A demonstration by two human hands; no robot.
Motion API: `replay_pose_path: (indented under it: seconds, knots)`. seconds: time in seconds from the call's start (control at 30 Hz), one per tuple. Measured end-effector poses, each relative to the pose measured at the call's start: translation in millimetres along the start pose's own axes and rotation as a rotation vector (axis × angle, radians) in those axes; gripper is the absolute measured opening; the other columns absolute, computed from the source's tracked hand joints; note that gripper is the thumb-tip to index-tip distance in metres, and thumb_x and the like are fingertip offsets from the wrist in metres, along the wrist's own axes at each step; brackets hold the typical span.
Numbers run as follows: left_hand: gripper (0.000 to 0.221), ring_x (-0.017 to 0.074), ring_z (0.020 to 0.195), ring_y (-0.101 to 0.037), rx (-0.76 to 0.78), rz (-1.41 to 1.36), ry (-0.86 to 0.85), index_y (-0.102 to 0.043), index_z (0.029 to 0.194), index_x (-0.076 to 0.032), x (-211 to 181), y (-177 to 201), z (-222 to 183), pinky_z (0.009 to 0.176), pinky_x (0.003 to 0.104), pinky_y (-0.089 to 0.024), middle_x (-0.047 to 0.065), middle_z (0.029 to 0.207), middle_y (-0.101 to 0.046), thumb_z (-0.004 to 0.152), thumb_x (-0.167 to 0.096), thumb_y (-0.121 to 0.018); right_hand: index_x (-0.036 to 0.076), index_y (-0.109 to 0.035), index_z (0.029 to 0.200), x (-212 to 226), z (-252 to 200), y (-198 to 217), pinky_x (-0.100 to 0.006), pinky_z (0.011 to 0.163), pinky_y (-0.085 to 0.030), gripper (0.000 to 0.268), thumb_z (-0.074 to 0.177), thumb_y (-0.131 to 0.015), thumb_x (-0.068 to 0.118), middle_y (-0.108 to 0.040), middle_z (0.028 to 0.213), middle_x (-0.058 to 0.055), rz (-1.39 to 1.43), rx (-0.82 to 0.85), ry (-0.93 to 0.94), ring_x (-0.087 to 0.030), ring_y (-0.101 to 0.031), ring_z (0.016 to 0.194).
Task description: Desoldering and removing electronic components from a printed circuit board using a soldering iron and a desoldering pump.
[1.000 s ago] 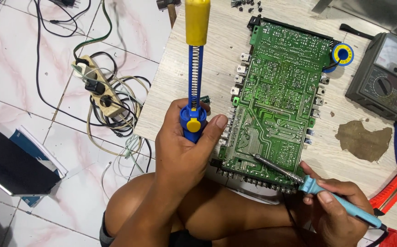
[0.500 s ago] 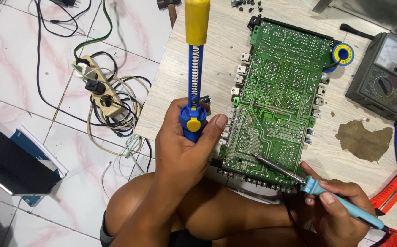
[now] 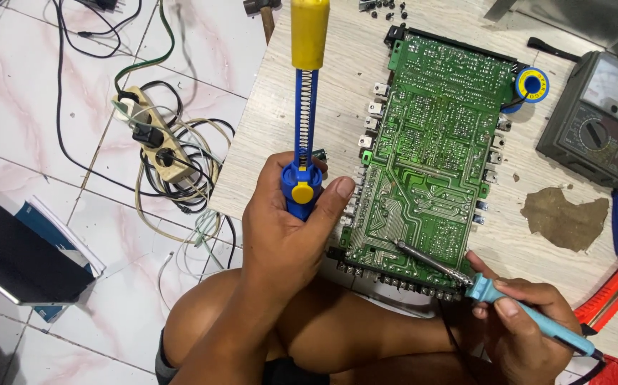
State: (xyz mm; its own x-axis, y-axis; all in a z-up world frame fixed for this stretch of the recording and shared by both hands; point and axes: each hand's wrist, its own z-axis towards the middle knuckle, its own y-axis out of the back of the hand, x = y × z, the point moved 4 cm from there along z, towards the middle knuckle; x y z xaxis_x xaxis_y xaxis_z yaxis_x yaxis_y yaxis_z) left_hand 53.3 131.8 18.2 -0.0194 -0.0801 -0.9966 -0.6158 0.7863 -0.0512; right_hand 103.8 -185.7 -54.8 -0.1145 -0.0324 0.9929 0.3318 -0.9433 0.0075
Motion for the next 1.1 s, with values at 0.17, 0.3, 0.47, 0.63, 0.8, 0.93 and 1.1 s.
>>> replay_pose_path:
  seconds: [0.17, 0.3, 0.47, 0.63, 0.8, 0.93, 1.1]
  knots:
    - [0.025, 0.0062, 0.061, -0.052, -0.017, 0.008, 0.031, -0.058, 0.11, -0.002, 0.1, 0.3, 0.7, 0.055, 0.02, -0.043, -0.001, 0.075, -0.058, 0.093, -0.012, -0.073, 0.007, -0.055, 0.106, -1.3, -0.2, 0.5, -0.067, 0.132, -0.05, 0.009, 0.097, -0.055, 0.005, -0.065, 0.084, -0.01, 0.027, -0.003, 0.002, -0.01, -0.064, 0.07]
    - [0.027, 0.007, 0.061, -0.053, -0.02, 0.033, 0.018, -0.058, 0.111, -0.002, -0.7, 0.6, 1.0, 0.056, 0.02, -0.045, -0.001, 0.075, -0.057, 0.092, -0.015, -0.073, 0.006, -0.055, 0.104, 0.3, 0.2, -2.0, -0.064, 0.131, -0.053, 0.007, 0.098, -0.055, 0.005, -0.065, 0.086, -0.012, 0.0, -0.023, -0.013, -0.01, -0.064, 0.069]
    - [0.031, 0.0074, 0.064, -0.055, -0.029, 0.065, 0.013, -0.059, 0.113, -0.002, -0.9, 1.5, 1.7, 0.058, 0.021, -0.047, 0.0, 0.079, -0.06, 0.092, -0.019, -0.073, 0.007, -0.055, 0.106, -1.5, -0.1, -0.1, -0.065, 0.132, -0.052, 0.007, 0.099, -0.054, 0.005, -0.065, 0.087, -0.011, 0.021, -0.02, -0.003, -0.01, -0.064, 0.071]
    - [0.03, 0.0072, 0.064, -0.055, -0.026, 0.038, 0.011, -0.059, 0.113, -0.001, -1.3, 1.9, 1.9, 0.058, 0.02, -0.047, 0.0, 0.078, -0.059, 0.092, -0.017, -0.073, 0.008, -0.056, 0.104, -2.3, -1.2, 0.0, -0.067, 0.132, -0.051, 0.007, 0.098, -0.056, 0.006, -0.066, 0.093, -0.01, 0.067, -0.025, 0.001, -0.011, -0.065, 0.071]
    - [0.03, 0.0069, 0.063, -0.055, -0.026, 0.028, 0.011, -0.058, 0.113, -0.002, 0.1, 1.7, 2.0, 0.057, 0.02, -0.046, 0.0, 0.078, -0.059, 0.092, -0.016, -0.073, 0.007, -0.055, 0.105, -0.1, -0.6, -1.4, -0.066, 0.132, -0.051, 0.007, 0.098, -0.056, 0.007, -0.066, 0.088, -0.012, 0.021, -0.025, -0.015, -0.011, -0.064, 0.069]
    - [0.031, 0.0073, 0.064, -0.056, -0.039, 0.039, 0.021, -0.059, 0.113, -0.001, -0.7, 1.8, 2.0, 0.058, 0.02, -0.048, 0.001, 0.079, -0.061, 0.092, -0.017, -0.074, 0.007, -0.055, 0.105, -3.3, -0.7, 1.5, -0.066, 0.133, -0.051, 0.007, 0.098, -0.056, 0.006, -0.066, 0.088, -0.011, 0.021, 0.001, -0.004, -0.01, -0.065, 0.068]
    - [0.03, 0.0068, 0.063, -0.055, -0.025, 0.05, -0.002, -0.059, 0.114, -0.001, -1.5, 1.6, 1.9, 0.056, 0.02, -0.046, 0.0, 0.078, -0.06, 0.092, -0.017, -0.073, 0.006, -0.056, 0.105, 1.9, 1.6, -2.9, -0.065, 0.133, -0.051, 0.009, 0.096, -0.055, 0.005, -0.067, 0.085, -0.011, 0.019, -0.002, -0.017, -0.01, -0.065, 0.069]
